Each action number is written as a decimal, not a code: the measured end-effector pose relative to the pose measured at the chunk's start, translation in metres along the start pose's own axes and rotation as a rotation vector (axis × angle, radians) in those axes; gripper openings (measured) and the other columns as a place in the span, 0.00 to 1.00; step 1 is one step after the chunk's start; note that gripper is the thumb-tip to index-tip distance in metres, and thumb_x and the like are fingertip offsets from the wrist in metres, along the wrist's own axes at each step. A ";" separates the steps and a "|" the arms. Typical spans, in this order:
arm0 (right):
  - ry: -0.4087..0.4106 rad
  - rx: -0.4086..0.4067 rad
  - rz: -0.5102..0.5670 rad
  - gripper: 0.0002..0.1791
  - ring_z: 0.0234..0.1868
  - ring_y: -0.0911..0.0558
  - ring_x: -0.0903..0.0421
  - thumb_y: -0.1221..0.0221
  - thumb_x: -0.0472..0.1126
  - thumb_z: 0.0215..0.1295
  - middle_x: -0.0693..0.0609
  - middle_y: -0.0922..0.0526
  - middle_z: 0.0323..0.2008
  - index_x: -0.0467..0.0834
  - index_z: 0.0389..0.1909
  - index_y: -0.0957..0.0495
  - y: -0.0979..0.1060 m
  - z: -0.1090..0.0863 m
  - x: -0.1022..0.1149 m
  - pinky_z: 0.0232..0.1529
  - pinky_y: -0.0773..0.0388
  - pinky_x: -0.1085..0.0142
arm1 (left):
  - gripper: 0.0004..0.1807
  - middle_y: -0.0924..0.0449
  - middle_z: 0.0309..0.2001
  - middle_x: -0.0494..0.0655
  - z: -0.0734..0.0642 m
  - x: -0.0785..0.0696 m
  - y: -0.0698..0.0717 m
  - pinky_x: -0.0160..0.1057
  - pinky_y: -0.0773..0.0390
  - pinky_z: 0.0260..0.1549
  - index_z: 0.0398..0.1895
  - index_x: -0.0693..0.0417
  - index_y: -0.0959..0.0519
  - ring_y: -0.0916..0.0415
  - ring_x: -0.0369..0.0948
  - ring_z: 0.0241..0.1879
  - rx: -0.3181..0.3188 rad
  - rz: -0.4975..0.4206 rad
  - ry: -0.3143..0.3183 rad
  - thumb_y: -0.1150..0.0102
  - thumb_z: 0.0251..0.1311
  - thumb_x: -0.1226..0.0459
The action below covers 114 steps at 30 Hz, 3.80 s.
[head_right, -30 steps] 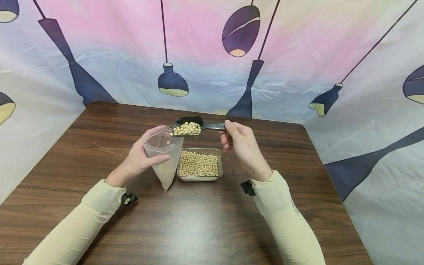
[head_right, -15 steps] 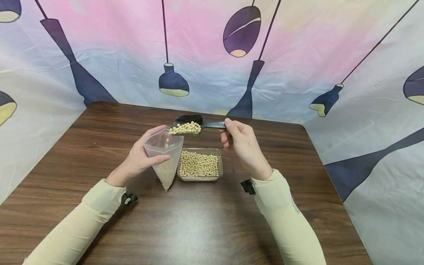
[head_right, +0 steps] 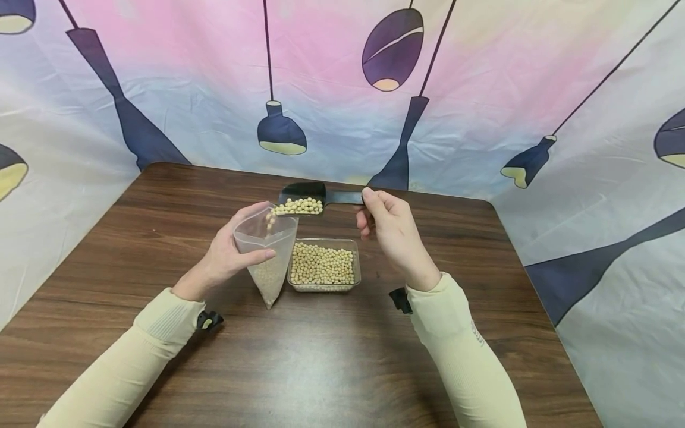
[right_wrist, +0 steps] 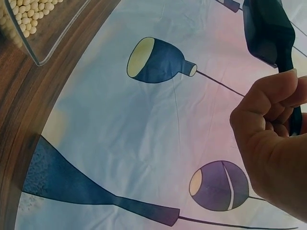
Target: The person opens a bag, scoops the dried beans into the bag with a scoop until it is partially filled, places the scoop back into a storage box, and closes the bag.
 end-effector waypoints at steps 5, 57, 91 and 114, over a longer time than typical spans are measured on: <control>0.012 0.003 -0.013 0.19 0.23 0.28 0.58 0.53 0.48 0.76 0.50 0.27 0.21 0.38 0.35 0.23 0.001 -0.001 0.003 0.26 0.26 0.70 | 0.45 0.28 0.58 0.51 0.001 -0.001 -0.001 0.38 0.25 0.49 0.72 0.48 0.38 0.30 0.46 0.55 -0.002 0.005 0.002 0.30 0.49 0.74; 0.280 -0.212 -0.356 0.22 0.20 0.26 0.52 0.50 0.48 0.75 0.44 0.25 0.19 0.34 0.29 0.25 0.012 -0.009 0.031 0.24 0.26 0.68 | 0.45 0.28 0.59 0.53 0.000 0.002 -0.002 0.39 0.25 0.49 0.71 0.46 0.38 0.29 0.51 0.55 0.008 0.006 -0.014 0.30 0.49 0.75; -0.192 0.082 -0.958 0.21 0.14 0.38 0.55 0.57 0.50 0.77 0.50 0.32 0.17 0.41 0.28 0.28 0.025 -0.001 -0.063 0.18 0.40 0.64 | 0.45 0.28 0.57 0.59 0.000 0.002 -0.004 0.38 0.25 0.49 0.71 0.52 0.39 0.30 0.56 0.54 -0.017 -0.035 -0.047 0.32 0.48 0.78; -0.446 0.249 -0.649 0.22 0.22 0.24 0.53 0.59 0.44 0.79 0.47 0.24 0.21 0.32 0.34 0.26 0.032 -0.006 -0.104 0.26 0.26 0.64 | 0.44 0.28 0.57 0.57 0.001 0.003 -0.004 0.40 0.25 0.50 0.71 0.51 0.38 0.29 0.54 0.55 -0.021 -0.031 -0.022 0.32 0.49 0.76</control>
Point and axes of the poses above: each hand's wrist, its own z-axis towards the middle knuckle, its own y-axis out of the back of the hand, x = y × z, the point moved 2 cm from there along z, towards the middle knuckle
